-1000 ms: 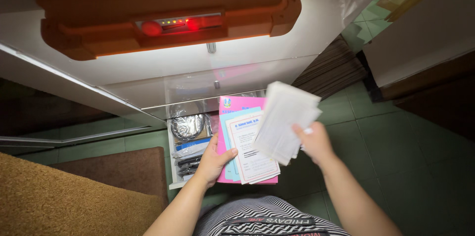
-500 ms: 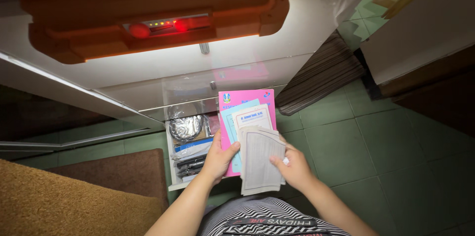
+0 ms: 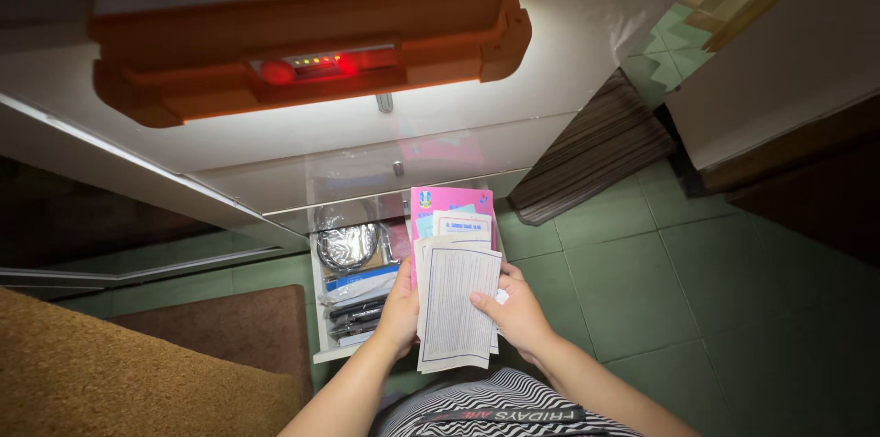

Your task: The person opens a drawer and rummages through various items including cables, a DVD case, and a pink booklet. They remove the booklet and papers, flip through the pages, and then place the items back into the drawer before closing it.

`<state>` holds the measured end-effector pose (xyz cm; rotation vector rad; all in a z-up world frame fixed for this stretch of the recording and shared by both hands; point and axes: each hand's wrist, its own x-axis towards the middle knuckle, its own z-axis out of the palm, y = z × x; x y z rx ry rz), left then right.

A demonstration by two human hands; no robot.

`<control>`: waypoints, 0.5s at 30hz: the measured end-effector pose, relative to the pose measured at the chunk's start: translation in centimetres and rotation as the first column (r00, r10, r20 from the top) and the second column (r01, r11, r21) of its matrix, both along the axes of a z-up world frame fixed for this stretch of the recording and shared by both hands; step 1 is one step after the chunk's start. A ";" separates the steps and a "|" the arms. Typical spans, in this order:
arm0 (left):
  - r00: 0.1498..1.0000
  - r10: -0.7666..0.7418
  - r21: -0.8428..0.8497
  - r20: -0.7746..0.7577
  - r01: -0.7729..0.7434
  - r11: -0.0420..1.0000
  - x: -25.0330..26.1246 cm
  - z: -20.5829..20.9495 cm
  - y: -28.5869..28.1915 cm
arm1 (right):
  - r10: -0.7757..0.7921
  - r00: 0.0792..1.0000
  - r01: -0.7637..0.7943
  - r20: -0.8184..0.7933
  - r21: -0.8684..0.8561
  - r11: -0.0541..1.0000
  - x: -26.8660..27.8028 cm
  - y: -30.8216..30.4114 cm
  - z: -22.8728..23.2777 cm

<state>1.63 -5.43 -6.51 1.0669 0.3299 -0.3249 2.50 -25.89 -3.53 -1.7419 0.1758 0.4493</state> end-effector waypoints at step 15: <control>0.998 0.013 -0.203 -0.059 -0.024 0.979 1.5 3.4 2.9 | 0.259 0.852 -0.087 0.455 -0.365 0.927 1.7 0.8 1.7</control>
